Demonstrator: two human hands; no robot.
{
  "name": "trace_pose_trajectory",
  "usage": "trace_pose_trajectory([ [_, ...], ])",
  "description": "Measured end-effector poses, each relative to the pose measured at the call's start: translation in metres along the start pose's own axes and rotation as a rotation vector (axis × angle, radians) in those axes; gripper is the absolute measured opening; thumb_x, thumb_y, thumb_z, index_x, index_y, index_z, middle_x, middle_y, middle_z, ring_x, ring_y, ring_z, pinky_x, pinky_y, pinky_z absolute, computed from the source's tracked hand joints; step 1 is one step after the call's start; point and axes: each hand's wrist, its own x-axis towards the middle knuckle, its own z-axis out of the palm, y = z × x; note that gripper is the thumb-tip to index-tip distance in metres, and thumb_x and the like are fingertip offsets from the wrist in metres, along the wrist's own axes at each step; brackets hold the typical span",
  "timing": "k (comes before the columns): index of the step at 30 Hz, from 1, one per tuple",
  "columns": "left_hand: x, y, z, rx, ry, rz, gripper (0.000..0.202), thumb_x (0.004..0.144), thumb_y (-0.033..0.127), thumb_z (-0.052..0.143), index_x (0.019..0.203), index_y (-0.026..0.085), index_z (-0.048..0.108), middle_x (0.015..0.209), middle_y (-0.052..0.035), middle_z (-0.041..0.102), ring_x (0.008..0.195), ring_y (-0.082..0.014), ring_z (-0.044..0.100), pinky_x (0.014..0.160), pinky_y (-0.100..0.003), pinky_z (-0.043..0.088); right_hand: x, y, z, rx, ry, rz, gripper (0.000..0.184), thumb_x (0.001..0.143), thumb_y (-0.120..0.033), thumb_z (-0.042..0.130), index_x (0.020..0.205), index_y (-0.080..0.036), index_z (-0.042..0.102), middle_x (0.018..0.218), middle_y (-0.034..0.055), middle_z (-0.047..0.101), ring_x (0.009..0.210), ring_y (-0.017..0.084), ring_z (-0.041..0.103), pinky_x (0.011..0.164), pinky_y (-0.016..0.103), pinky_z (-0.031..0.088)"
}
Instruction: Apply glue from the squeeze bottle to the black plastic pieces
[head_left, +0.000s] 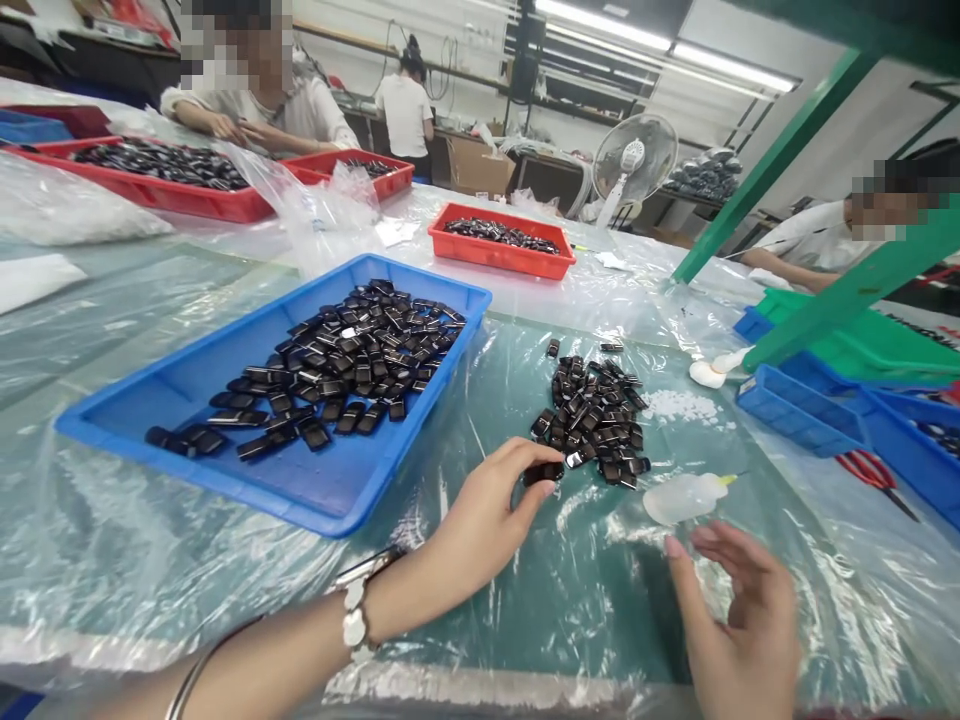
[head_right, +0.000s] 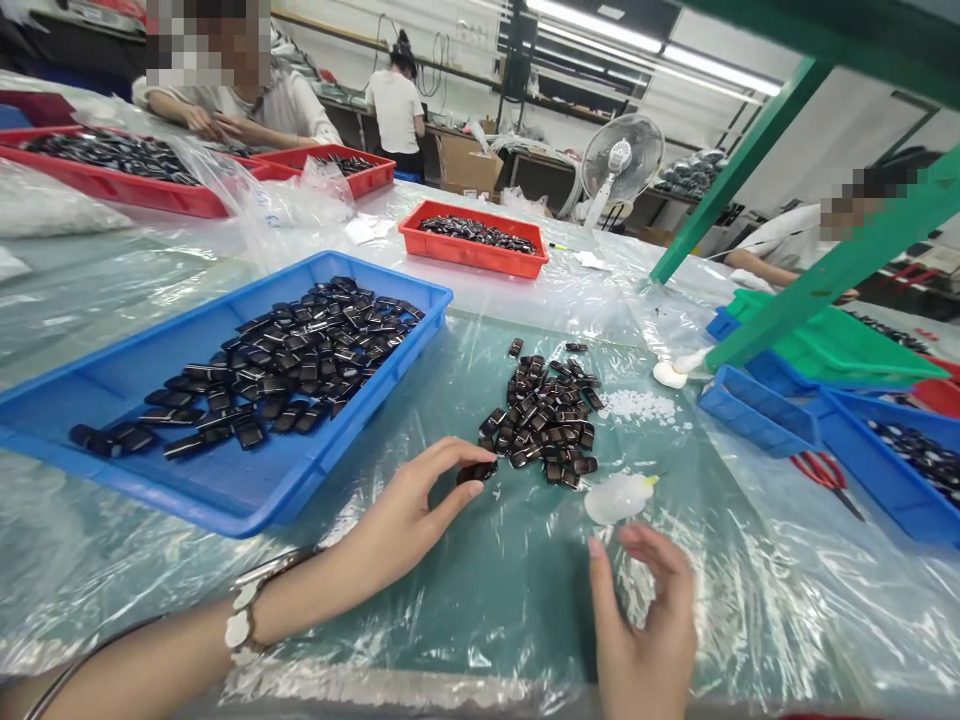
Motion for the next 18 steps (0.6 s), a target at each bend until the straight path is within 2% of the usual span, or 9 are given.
trace_pose_trajectory([
  [2, -0.001, 0.0, 0.001, -0.005, -0.023, 0.019, 0.024, 0.098, 0.01, 0.054, 0.118, 0.02, 0.063, 0.117, -0.0072, 0.063, 0.109, -0.0229, 0.063, 0.096, -0.042, 0.052, 0.007, -0.013, 0.007, -0.019, -0.217, -0.163, 0.023, 0.095, -0.022, 0.061, 0.118, -0.028, 0.061, 0.112, 0.0065, 0.066, 0.102, 0.022, 0.065, 0.086, 0.032, 0.054],
  [4, -0.002, 0.0, 0.002, -0.006, -0.065, 0.044, 0.026, 0.098, 0.007, 0.053, 0.118, 0.021, 0.063, 0.117, -0.0059, 0.064, 0.108, -0.0214, 0.064, 0.094, -0.039, 0.053, 0.019, -0.024, 0.021, -0.013, -0.399, -0.329, 0.023, 0.098, -0.02, 0.054, 0.115, -0.029, 0.066, 0.117, 0.0061, 0.068, 0.105, 0.024, 0.067, 0.084, 0.033, 0.056],
  [6, -0.003, -0.001, 0.002, 0.003, -0.093, 0.057, 0.028, 0.097, 0.005, 0.053, 0.116, 0.022, 0.064, 0.115, -0.0051, 0.065, 0.106, -0.021, 0.065, 0.091, -0.037, 0.054, 0.032, -0.028, 0.036, -0.02, -0.49, -0.441, 0.025, 0.098, -0.016, 0.049, 0.108, -0.025, 0.069, 0.111, 0.0073, 0.071, 0.096, 0.026, 0.069, 0.077, 0.038, 0.057],
  [8, -0.002, -0.002, 0.001, 0.021, -0.076, 0.049, 0.027, 0.097, 0.006, 0.052, 0.116, 0.02, 0.064, 0.114, -0.0064, 0.065, 0.105, -0.0223, 0.065, 0.09, -0.039, 0.054, 0.042, -0.027, 0.048, -0.04, -0.527, -0.485, 0.024, 0.098, -0.011, 0.047, 0.099, -0.021, 0.069, 0.099, 0.007, 0.071, 0.085, 0.024, 0.067, 0.071, 0.039, 0.056],
  [11, 0.001, -0.002, -0.002, 0.042, -0.015, 0.034, 0.024, 0.099, 0.007, 0.051, 0.117, 0.018, 0.062, 0.117, -0.009, 0.064, 0.109, -0.0243, 0.063, 0.092, -0.042, 0.053, 0.047, -0.024, 0.057, -0.034, -0.539, -0.47, 0.018, 0.098, -0.01, 0.05, 0.095, -0.017, 0.067, 0.093, 0.0042, 0.067, 0.082, 0.018, 0.064, 0.072, 0.035, 0.054],
  [13, 0.002, 0.0, -0.004, 0.048, -0.009, 0.043, 0.024, 0.099, 0.008, 0.051, 0.117, 0.019, 0.062, 0.117, -0.0084, 0.063, 0.109, -0.0236, 0.063, 0.092, -0.041, 0.053, 0.047, -0.024, 0.057, 0.017, -0.539, -0.419, 0.017, 0.098, -0.012, 0.05, 0.094, -0.018, 0.065, 0.095, 0.0045, 0.066, 0.084, 0.018, 0.063, 0.075, 0.036, 0.053],
  [15, 0.001, 0.002, -0.004, 0.055, -0.025, 0.064, 0.024, 0.099, 0.008, 0.052, 0.117, 0.02, 0.062, 0.117, -0.0071, 0.064, 0.106, -0.0223, 0.064, 0.091, -0.039, 0.054, 0.044, -0.027, 0.054, 0.104, -0.527, -0.329, 0.016, 0.098, -0.015, 0.049, 0.091, -0.019, 0.063, 0.094, 0.0053, 0.065, 0.084, 0.02, 0.063, 0.075, 0.035, 0.052],
  [18, -0.003, 0.003, -0.001, 0.073, -0.057, 0.111, 0.024, 0.099, 0.009, 0.054, 0.118, 0.022, 0.062, 0.115, -0.0058, 0.064, 0.104, -0.0217, 0.065, 0.087, -0.037, 0.055, 0.039, -0.033, 0.044, 0.27, -0.474, -0.118, 0.015, 0.101, -0.025, 0.049, 0.091, -0.023, 0.059, 0.086, 0.0034, 0.061, 0.079, 0.018, 0.062, 0.07, 0.03, 0.05],
])
